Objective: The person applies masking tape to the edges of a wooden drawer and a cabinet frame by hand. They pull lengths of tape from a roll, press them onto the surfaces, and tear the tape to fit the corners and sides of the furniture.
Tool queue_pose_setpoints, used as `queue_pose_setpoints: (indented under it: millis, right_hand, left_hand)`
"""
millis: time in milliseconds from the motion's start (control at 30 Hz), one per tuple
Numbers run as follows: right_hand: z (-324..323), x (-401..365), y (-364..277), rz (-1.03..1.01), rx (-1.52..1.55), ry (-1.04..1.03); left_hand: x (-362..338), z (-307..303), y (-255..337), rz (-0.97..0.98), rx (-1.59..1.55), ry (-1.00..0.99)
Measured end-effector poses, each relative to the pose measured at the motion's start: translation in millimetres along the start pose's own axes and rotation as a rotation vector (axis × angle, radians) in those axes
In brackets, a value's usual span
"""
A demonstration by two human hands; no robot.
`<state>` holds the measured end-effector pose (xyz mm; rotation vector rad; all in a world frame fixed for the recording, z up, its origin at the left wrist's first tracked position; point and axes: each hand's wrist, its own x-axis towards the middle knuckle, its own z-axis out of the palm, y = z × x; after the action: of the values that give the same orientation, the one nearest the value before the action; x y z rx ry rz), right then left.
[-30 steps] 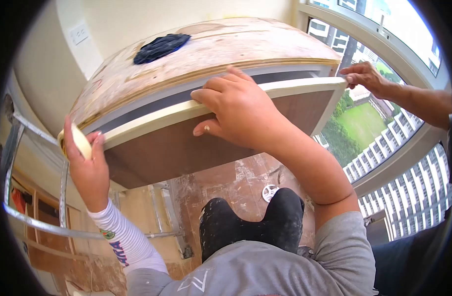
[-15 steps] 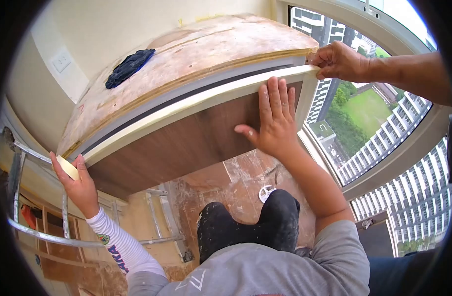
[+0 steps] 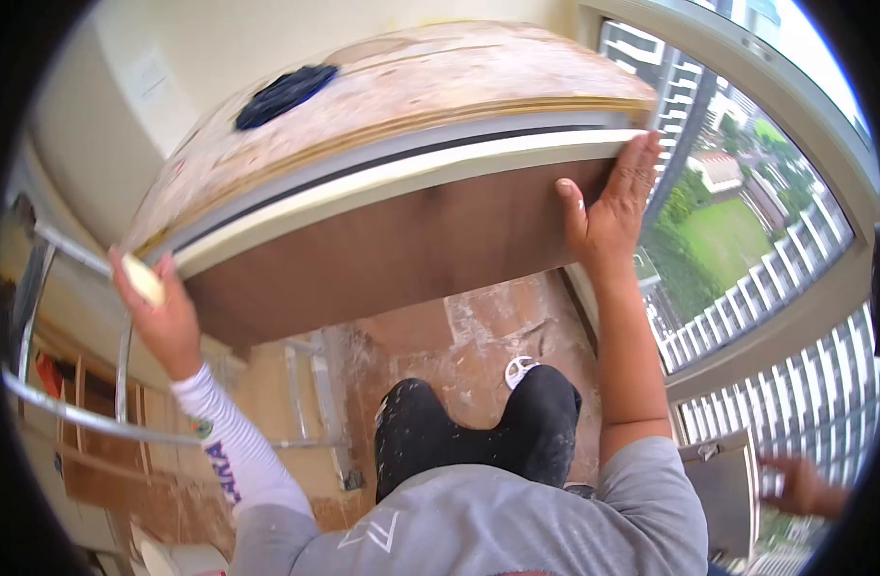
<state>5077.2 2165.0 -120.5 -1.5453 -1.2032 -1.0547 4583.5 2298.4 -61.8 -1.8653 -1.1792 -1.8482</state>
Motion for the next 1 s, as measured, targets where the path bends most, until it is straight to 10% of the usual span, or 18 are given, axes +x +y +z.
queue_pose_setpoints:
  millis: [567,833,1000]
  right_hand:
    - [77.8,2.8,-1.6,-0.097,0.009,0.16]
    - [55.6,15.6,-47.6,0.095,-0.001,0.142]
    - [97.7,40.3,-84.6,-0.128,0.001,0.148]
  left_hand:
    - [-92.8,49.9,-45.6,0.274,0.101,0.005]
    - [-83.8,4.8,-36.3,0.112,0.004,-0.051]
    - [-91.9,-37.2,-53.0,-0.062,0.044,0.06]
